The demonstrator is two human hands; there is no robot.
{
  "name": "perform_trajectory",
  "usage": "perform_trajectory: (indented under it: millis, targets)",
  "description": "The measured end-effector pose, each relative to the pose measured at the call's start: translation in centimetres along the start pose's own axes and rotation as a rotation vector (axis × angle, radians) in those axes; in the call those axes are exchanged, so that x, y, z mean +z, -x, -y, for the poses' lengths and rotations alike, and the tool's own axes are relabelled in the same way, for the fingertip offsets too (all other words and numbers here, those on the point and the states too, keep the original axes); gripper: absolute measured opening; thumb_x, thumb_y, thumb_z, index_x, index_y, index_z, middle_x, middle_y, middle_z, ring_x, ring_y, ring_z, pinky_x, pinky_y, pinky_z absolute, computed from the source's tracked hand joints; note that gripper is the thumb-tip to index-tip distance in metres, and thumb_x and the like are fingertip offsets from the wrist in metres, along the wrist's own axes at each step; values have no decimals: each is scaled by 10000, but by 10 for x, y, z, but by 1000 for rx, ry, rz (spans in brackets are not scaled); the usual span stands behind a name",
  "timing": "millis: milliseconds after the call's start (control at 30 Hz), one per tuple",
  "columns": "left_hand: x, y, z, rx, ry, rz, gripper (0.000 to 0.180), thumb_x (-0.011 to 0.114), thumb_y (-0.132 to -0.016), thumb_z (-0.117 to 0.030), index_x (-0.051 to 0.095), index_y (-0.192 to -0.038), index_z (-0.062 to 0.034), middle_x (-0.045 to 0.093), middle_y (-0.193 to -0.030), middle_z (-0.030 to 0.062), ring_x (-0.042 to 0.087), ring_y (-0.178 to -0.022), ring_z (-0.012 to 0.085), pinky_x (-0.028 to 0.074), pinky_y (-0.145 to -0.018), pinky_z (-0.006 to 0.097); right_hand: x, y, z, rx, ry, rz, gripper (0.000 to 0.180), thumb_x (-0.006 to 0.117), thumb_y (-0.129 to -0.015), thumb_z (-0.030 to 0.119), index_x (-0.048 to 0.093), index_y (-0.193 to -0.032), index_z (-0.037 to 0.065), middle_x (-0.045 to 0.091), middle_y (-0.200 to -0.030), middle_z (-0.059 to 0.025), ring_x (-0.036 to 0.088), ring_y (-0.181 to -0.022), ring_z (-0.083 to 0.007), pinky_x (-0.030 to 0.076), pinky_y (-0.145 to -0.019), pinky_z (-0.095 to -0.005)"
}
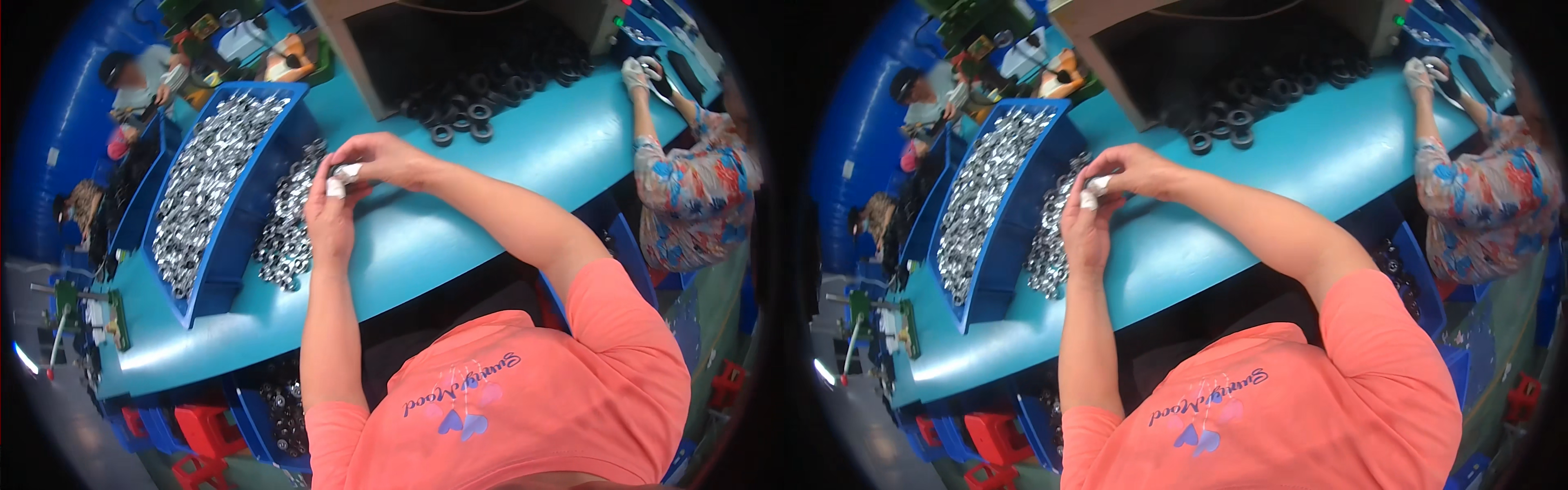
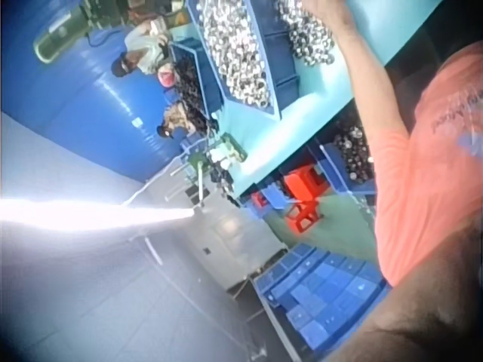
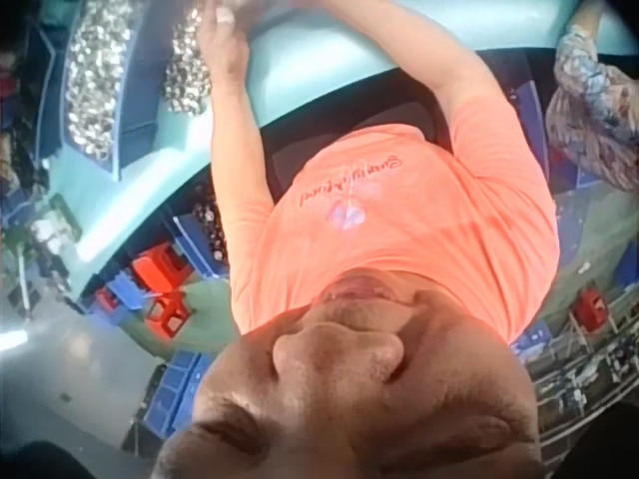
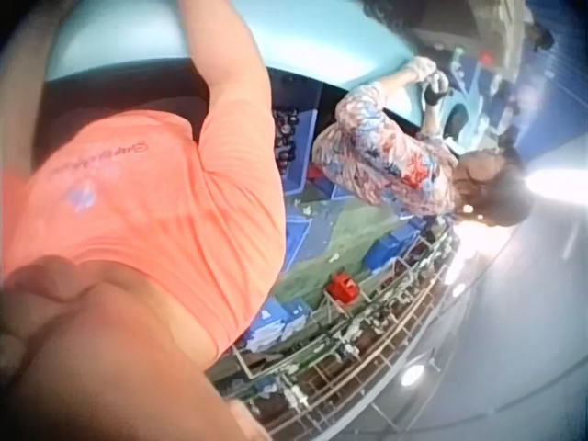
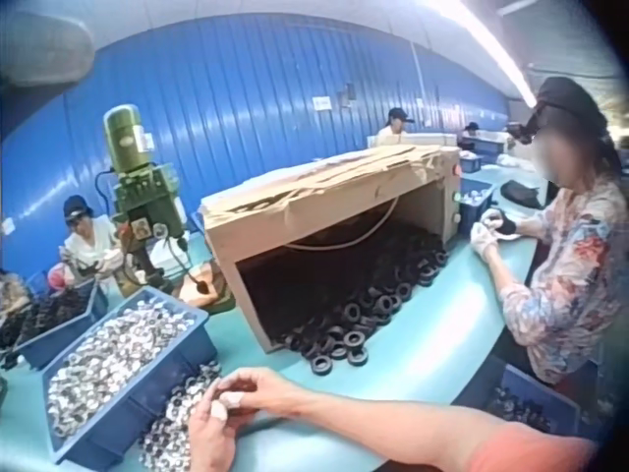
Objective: The recorder is assembling small metal parts into black rubber rings at a factory workbench.
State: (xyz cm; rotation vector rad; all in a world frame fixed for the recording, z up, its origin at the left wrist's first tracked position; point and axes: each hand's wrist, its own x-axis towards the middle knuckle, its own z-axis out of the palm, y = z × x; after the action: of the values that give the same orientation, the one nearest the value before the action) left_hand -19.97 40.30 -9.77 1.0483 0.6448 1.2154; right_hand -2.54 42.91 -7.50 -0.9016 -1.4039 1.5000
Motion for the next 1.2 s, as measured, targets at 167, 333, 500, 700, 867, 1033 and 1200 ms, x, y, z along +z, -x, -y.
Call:
perform_trajectory:
  millis: [167,333,500,700,867,1033,1200]
  targets:
    - [7,7,1,81,-300,41,661,635,-960,-20,308,-1531,40,534,-1342,172,617,-1150,212,534,-990,344,2,-3,-7,50,-9,35,340,733,-900,85,656,-1225,17,693,-1133,-68,649,-1034,-151,532,-902,-312]
    - [5,7,15,166,-282,11,706,703,-920,-14,330,-1517,34,523,-1390,152,566,-1263,228,473,-1081,358,11,-4,-16,-83,177,-93,257,744,-888,82,675,-1129,27,706,-1085,-65,656,-1037,-150,530,-926,-319]
    - [4,9,13,182,-395,31,620,653,-925,48,382,-1482,21,563,-1322,129,597,-1195,198,512,-1008,324,15,-4,-25,-99,75,-127,248,744,-871,22,671,-1108,14,719,-1068,-68,675,-1005,-149,548,-915,-318]
    - [4,11,11,159,-565,-5,635,615,-892,120,392,-1472,-10,576,-1276,122,613,-1175,200,538,-961,314,18,-1,-19,-38,57,-160,270,792,-850,72,678,-1092,35,709,-1040,-52,652,-989,-140,530,-894,-314]
    - [-3,10,15,275,-874,-50,634,626,-865,29,404,-1452,-58,685,-1219,208,689,-1139,327,550,-944,410,25,3,-11,-29,45,-180,234,739,-877,6,649,-1093,0,724,-1024,-101,696,-942,-166,563,-842,-323]
    - [2,8,2,214,-786,-63,577,658,-924,34,453,-1461,-13,680,-1220,139,674,-1131,212,543,-957,328,12,0,-5,60,-63,-78,366,783,-882,83,631,-1201,-12,684,-1088,-88,661,-1002,-157,550,-869,-305]
    - [1,9,1,265,-821,-77,539,677,-935,5,485,-1438,-14,698,-1189,144,692,-1079,207,551,-927,330,9,0,-1,102,-51,-36,436,811,-877,131,622,-1238,-23,684,-1102,-95,656,-1022,-153,550,-877,-303]
